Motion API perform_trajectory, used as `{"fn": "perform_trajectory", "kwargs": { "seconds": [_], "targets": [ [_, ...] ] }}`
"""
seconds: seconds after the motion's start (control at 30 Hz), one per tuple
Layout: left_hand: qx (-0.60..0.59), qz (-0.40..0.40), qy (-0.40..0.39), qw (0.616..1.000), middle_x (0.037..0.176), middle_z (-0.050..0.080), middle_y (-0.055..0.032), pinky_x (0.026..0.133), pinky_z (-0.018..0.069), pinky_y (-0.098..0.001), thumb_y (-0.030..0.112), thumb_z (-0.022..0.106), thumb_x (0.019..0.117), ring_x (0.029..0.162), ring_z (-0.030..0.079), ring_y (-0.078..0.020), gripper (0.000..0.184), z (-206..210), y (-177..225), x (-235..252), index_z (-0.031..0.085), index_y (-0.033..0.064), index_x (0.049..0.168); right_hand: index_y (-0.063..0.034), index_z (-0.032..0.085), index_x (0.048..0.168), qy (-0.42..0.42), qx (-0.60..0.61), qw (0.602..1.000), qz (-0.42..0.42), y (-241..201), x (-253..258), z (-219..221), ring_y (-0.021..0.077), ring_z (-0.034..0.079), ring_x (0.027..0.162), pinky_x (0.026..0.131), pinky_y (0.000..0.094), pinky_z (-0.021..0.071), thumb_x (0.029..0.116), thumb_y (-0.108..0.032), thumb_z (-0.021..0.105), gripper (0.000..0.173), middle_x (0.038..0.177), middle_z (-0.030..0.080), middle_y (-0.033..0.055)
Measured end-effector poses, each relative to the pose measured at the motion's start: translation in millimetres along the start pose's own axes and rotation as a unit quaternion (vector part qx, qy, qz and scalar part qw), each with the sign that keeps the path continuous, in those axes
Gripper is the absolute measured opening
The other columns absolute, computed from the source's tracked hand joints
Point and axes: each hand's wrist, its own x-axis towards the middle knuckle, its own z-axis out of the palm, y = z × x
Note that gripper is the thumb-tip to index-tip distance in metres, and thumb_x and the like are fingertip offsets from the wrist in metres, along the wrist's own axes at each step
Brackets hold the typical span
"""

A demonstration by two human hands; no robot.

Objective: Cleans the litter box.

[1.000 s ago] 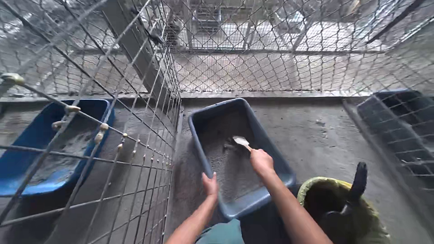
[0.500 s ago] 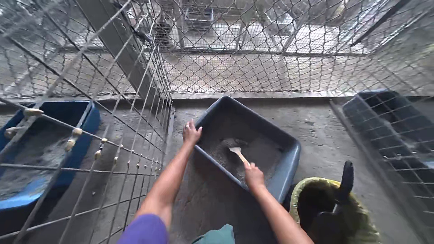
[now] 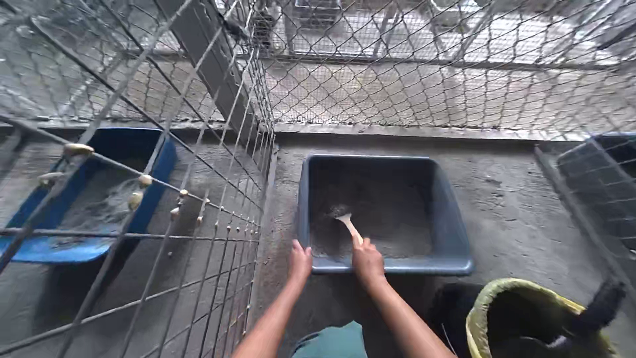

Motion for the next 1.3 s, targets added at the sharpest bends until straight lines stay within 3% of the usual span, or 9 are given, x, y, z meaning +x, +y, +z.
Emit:
{"fn": "perform_trajectory", "kwargs": {
  "seconds": [0.2, 0.37, 0.6, 0.73, 0.83, 0.97, 1.1, 1.23, 1.3],
  "targets": [
    [-0.112, 0.026, 0.018, 0.993, 0.153, 0.039, -0.0326, 0.112, 0.0435, -0.0527, 0.01, 0.079, 0.0824, 0.137, 0.048, -0.0434, 0.08, 31.3, -4.5, 16.5, 0.039, -0.0097, 0.149, -0.022, 0.048, 0.156, -0.07, -0.051, 0.996, 0.01, 11.6, -51.4, -68.9, 0.0435, 0.064, 0.121, 0.098, 0.0595, 0.0517, 0.1066, -0.012, 0.044, 0.05, 0.136, 0.062, 0.0264],
    [-0.23, 0.031, 0.037, 0.972, 0.145, 0.048, -0.0352, 0.112, 0.0427, -0.0534, -0.002, 0.073, 0.0831, 0.134, 0.051, -0.0442, 0.079, 76.1, 2.1, -10.0, 0.034, -0.0118, 0.151, 0.0014, 0.048, 0.149, -0.074, -0.038, 0.996, -0.03, -0.3, -56.3, 4.9, 0.047, 0.061, 0.123, 0.097, 0.0568, 0.0536, 0.1052, -0.004, 0.044, 0.044, 0.138, 0.056, 0.0316],
    [-0.203, 0.061, 0.047, 0.976, 0.147, 0.045, -0.0361, 0.113, 0.0414, -0.051, 0.001, 0.076, 0.0795, 0.135, 0.049, -0.0442, 0.083, 82.1, -3.7, -7.6, 0.034, -0.0133, 0.15, -0.0148, 0.044, 0.157, -0.013, 0.071, 0.997, 0.018, -28.4, 27.8, -10.8, 0.0433, 0.064, 0.12, 0.098, 0.0565, 0.0529, 0.1068, -0.01, 0.044, 0.051, 0.141, 0.056, 0.0265],
    [-0.193, 0.052, 0.041, 0.979, 0.15, 0.042, -0.0363, 0.115, 0.0396, -0.0518, 0.003, 0.074, 0.0814, 0.139, 0.046, -0.0448, 0.086, 80.7, -0.4, -8.1, 0.03, -0.0128, 0.153, -0.0197, 0.066, 0.141, -0.034, 0.116, 0.992, 0.031, 23.1, -20.4, -70.9, 0.0384, 0.064, 0.124, 0.104, 0.0595, 0.0476, 0.109, -0.025, 0.047, 0.037, 0.13, 0.069, 0.0185],
    [-0.182, 0.04, 0.045, 0.981, 0.148, 0.045, -0.0354, 0.114, 0.0406, -0.0516, 0.004, 0.074, 0.0824, 0.137, 0.048, -0.0434, 0.084, 81.1, 0.2, -10.7, 0.03, -0.0129, 0.152, -0.0234, 0.054, 0.151, -0.086, -0.021, 0.995, 0.041, 39.3, -70.0, -62.0, 0.0421, 0.064, 0.121, 0.099, 0.0593, 0.0512, 0.1094, -0.019, 0.043, 0.044, 0.136, 0.063, 0.0234],
    [-0.189, 0.053, 0.06, 0.979, 0.145, 0.047, -0.0363, 0.115, 0.0397, -0.0502, 0.001, 0.075, 0.0797, 0.136, 0.049, -0.0437, 0.084, 83.0, 1.7, -10.2, 0.033, -0.0142, 0.15, -0.0027, 0.049, 0.15, -0.021, -0.011, 1.0, 0.005, 29.5, -24.3, -2.5, 0.0481, 0.062, 0.121, 0.097, 0.0585, 0.0532, 0.1035, -0.003, 0.048, 0.046, 0.137, 0.056, 0.0317],
    [-0.186, 0.063, 0.045, 0.979, 0.146, 0.047, -0.0356, 0.115, 0.04, -0.0496, 0.002, 0.075, 0.0796, 0.136, 0.049, -0.0431, 0.086, 83.3, -3.7, -8.6, 0.031, -0.0137, 0.151, -0.0018, 0.046, 0.151, -0.005, 0.022, 1.0, 0.018, -1.9, 35.6, -33.1, 0.0448, 0.061, 0.124, 0.1, 0.0563, 0.052, 0.104, -0.002, 0.046, 0.047, 0.142, 0.053, 0.0298],
    [-0.203, 0.066, 0.045, 0.976, 0.133, 0.059, -0.0335, 0.107, 0.0464, -0.0531, 0.001, 0.073, 0.0793, 0.125, 0.059, -0.0421, 0.084, 83.3, -3.1, -7.2, 0.032, -0.0119, 0.152, -0.0097, 0.056, 0.147, -0.066, -0.047, 0.997, -0.014, 5.2, -39.7, -80.7, 0.043, 0.063, 0.121, 0.096, 0.0591, 0.0518, 0.104, -0.007, 0.045, 0.044, 0.132, 0.064, 0.0255],
    [-0.197, 0.059, 0.049, 0.977, 0.131, 0.06, -0.0329, 0.107, 0.0464, -0.054, 0.001, 0.072, 0.0799, 0.124, 0.06, -0.0422, 0.083, 86.3, -5.1, -8.5, 0.032, -0.0112, 0.152, -0.0113, 0.057, 0.147, -0.085, -0.069, 0.993, -0.049, 17.5, -70.2, -60.7, 0.0447, 0.064, 0.118, 0.094, 0.0589, 0.0528, 0.103, -0.005, 0.045, 0.046, 0.131, 0.063, 0.0276]
  ]
}}
